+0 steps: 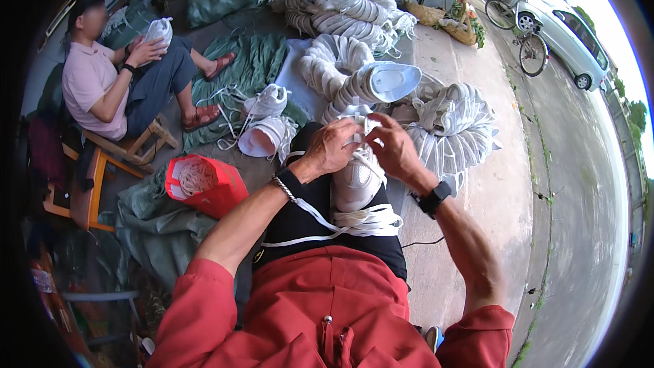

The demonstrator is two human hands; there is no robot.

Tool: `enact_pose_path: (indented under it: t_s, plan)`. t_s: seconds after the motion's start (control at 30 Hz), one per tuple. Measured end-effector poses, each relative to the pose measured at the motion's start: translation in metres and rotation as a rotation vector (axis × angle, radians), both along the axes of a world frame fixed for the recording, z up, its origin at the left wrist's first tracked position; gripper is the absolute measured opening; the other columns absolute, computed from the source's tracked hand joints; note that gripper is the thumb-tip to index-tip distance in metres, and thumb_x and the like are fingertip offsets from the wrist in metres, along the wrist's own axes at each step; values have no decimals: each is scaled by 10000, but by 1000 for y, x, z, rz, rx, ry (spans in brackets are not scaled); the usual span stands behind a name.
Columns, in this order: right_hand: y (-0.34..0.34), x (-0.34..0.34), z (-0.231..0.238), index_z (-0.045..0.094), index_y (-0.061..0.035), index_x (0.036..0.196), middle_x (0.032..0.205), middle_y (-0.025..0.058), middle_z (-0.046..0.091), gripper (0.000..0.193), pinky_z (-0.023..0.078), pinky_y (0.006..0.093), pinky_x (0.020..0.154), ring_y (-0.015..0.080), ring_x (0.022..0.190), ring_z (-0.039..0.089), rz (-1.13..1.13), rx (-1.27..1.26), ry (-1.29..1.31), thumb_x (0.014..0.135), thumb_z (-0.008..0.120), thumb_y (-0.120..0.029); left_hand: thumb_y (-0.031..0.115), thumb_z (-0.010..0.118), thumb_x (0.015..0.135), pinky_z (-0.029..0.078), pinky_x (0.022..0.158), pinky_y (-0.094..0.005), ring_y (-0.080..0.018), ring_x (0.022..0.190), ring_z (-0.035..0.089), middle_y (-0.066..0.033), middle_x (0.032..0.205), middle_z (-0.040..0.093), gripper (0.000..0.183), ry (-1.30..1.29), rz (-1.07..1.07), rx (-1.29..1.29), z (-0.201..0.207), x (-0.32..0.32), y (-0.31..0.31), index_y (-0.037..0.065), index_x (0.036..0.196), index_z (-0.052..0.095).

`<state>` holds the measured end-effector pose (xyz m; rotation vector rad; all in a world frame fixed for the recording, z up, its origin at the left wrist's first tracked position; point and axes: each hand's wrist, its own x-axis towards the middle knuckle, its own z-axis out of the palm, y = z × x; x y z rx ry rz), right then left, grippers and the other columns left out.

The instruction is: The recorder is lacing and organizing shoe upper components as part of a manufacturing or assembly workflow.

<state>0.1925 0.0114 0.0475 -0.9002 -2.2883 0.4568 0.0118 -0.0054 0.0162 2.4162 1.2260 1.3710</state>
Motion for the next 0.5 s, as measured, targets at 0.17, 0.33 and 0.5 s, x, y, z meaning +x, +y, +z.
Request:
enact_pose_path:
  t_s: [0.17, 0.33, 0.5]
  plan:
    - [-11, 16, -12, 626, -7, 800, 984, 146, 616, 82, 498, 361, 666, 320, 794, 618, -51, -102, 80, 745, 594, -58, 175, 566, 797, 462, 617, -423, -373, 727, 600, -214, 731, 595, 177, -43, -139, -496, 2, 6, 0, 2, 771, 595]
    - [4, 36, -23, 657, -94, 870, 731, 145, 634, 145, 492, 384, 608, 317, 672, 619, -198, -200, -90, 756, 568, -104, 148, 527, 780, 443, 557, -422, -365, 611, 565, -178, 625, 546, 136, 154, -299, -364, -4, 45, -45, 25, 720, 532]
    - [23, 14, -18, 600, -131, 1024, 715, 167, 606, 248, 472, 418, 589, 325, 665, 607, -77, -103, -311, 797, 536, -206, 103, 527, 765, 448, 579, -397, -348, 661, 575, -167, 660, 547, 86, 196, -966, -499, 49, 101, -137, 24, 766, 494]
